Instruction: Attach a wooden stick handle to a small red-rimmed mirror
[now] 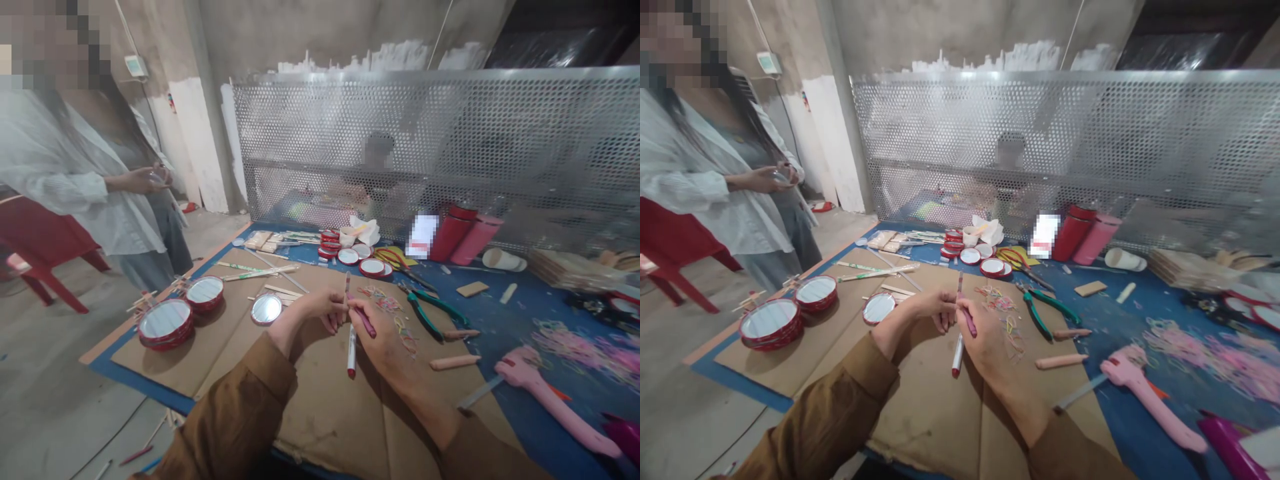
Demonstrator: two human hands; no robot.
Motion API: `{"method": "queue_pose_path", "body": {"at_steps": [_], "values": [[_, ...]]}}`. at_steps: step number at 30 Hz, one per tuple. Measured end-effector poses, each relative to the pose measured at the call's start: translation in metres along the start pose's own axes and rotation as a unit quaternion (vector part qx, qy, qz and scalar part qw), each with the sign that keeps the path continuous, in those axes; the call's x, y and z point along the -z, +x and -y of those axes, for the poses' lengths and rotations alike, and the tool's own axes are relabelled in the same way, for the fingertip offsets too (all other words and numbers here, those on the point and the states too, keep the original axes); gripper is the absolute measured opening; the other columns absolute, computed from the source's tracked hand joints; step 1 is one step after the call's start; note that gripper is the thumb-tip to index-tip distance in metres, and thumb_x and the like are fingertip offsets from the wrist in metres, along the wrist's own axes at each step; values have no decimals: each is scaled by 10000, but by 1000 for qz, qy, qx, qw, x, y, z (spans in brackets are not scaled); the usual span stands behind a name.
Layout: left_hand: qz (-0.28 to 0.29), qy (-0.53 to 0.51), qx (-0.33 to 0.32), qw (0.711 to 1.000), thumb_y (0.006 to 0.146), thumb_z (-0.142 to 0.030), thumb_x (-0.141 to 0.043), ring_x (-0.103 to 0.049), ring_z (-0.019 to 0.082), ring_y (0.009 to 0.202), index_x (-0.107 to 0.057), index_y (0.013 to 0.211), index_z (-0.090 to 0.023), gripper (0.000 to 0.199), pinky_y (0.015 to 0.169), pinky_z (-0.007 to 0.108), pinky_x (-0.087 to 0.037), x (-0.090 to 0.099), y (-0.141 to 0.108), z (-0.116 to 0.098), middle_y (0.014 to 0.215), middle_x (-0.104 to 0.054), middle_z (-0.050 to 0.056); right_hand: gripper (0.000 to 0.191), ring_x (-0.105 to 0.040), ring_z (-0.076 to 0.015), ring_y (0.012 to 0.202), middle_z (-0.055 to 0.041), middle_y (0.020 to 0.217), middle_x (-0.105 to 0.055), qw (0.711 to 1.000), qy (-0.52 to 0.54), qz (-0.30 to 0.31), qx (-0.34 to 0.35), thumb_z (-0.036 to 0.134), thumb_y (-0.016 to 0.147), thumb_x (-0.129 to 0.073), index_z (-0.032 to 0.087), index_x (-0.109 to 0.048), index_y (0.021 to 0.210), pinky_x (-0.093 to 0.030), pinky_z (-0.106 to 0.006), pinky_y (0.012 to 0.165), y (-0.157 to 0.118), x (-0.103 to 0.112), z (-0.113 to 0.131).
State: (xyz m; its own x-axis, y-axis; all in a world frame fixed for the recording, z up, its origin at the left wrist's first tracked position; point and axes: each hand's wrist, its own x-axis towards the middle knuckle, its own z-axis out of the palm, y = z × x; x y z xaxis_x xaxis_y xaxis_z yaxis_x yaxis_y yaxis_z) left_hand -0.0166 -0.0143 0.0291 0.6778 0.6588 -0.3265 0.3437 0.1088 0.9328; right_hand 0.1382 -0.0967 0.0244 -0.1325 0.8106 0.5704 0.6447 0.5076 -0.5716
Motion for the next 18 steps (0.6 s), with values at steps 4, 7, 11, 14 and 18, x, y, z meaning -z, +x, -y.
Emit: {"method": "queue_pose_path", "body": {"at_steps": [4,7,11,14,18], "values": [[-1,-20,1,1000,799,-396,-658,-583,114,436,-514,734,-150,292,502,251,-514,-1,-3,-2,497,-562,-37,179,-659,-230,866,-69,931,-716,1000,-10,-8,6,279,914,-471,222,-632,969,-504,-374,788,0,-1,-3],[-5,-21,7,1000,780,-405,-679,-587,118,438,-511,696,-143,322,501,255,-514,-2,-2,-3,490,-566,-26,180,-663,-225,855,-68,922,-715,1000,-15,-7,14,285,916,-483,218,-631,995,-509,-363,770,0,-2,-5],[4,-25,-1,1000,750,-423,-712,-597,117,447,-531,743,-141,335,498,248,-515,-1,-1,-2,509,-580,-32,168,-669,-220,850,-60,909,-718,999,-28,-5,35,269,918,-482,218,-631,976,-508,-347,755,-1,-2,-5],[1,-25,-1,1000,774,-401,-692,-598,113,447,-521,744,-147,307,500,244,-519,-1,-2,-2,511,-575,-42,158,-672,-215,834,-57,898,-720,998,-40,-23,48,246,916,-482,215,-627,971,-507,-343,743,0,-2,-6],[-10,-17,7,1000,829,-314,-629,-595,120,445,-516,732,-147,224,505,255,-523,-2,-2,-4,493,-564,-39,150,-675,-210,844,-62,922,-719,997,-38,-34,60,245,921,-488,214,-618,990,-516,-335,745,2,-4,-8]]}}
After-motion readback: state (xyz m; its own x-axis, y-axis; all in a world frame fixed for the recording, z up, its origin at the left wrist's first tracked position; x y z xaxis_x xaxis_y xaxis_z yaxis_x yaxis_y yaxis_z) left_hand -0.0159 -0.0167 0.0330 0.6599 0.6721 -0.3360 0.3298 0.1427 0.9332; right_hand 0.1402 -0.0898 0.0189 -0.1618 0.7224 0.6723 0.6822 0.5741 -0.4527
